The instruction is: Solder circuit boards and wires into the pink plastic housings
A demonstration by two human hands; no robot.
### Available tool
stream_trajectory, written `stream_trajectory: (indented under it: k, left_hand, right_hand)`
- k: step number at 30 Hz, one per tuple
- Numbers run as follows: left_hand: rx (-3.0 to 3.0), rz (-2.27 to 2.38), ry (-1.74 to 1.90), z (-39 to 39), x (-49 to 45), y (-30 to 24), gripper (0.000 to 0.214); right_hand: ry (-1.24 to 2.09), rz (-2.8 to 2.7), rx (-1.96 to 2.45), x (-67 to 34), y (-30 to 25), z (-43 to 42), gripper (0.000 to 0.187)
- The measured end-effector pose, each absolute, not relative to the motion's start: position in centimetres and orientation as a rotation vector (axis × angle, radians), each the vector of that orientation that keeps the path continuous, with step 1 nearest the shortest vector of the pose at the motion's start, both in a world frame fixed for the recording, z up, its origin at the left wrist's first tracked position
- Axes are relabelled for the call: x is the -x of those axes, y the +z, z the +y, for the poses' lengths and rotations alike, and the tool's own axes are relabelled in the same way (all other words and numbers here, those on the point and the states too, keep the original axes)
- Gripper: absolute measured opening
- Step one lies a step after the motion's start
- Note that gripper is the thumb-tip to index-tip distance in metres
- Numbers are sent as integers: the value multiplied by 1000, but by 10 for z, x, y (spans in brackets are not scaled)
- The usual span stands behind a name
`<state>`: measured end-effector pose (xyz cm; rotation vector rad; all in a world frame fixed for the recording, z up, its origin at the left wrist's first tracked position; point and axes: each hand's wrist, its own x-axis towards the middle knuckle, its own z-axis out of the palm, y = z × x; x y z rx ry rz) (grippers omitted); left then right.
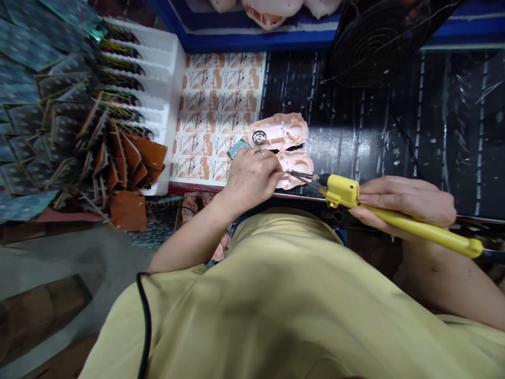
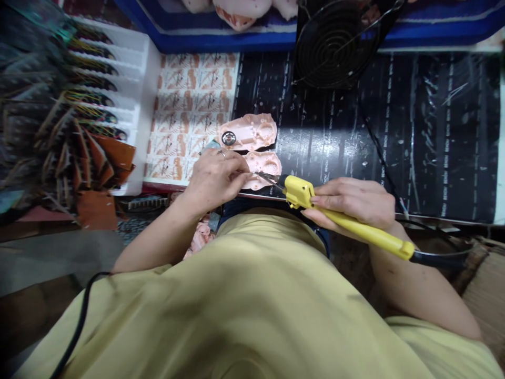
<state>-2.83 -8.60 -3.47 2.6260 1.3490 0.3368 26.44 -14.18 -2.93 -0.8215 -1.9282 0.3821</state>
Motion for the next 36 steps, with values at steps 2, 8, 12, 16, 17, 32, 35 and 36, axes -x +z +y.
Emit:
stream_trajectory:
  k: [2,8,12,16,17,32,35,36]
  left_hand:
    - [-2593,1362,340,-86,30,-34,19]
    - [-2602,1419,378,-86,28,-34,19]
    - [-2631,1400,359,-87,26,-35,19]
    - [-2633,1380,400,-87,28,-39,20]
    - [-2633,1379,416,-86,29,-40,19]
    - [-2657,1395,364,-85,26,-38,20]
    - [-2654,1412,305,-84,25,-36,21]
    - [-2658,1414,292,-84,24,-35,21]
  right_hand:
    - [351,-1952,717,-269,-29,-145,23]
    - [264,-1810,938,-279,-40,-149,57]
    - [235,-1849,968,-279,-50,-143,61]
    - [334,-1794,887,-278,-54,-138,50]
    - [375,-1780,845,-277,-55,-136,47]
    - [551,-1864,707,-280,-49,-112,32]
    - [565,-1909,679,-282,-43,-108,31]
    - [565,-1920,667,-283,-42,-107,31]
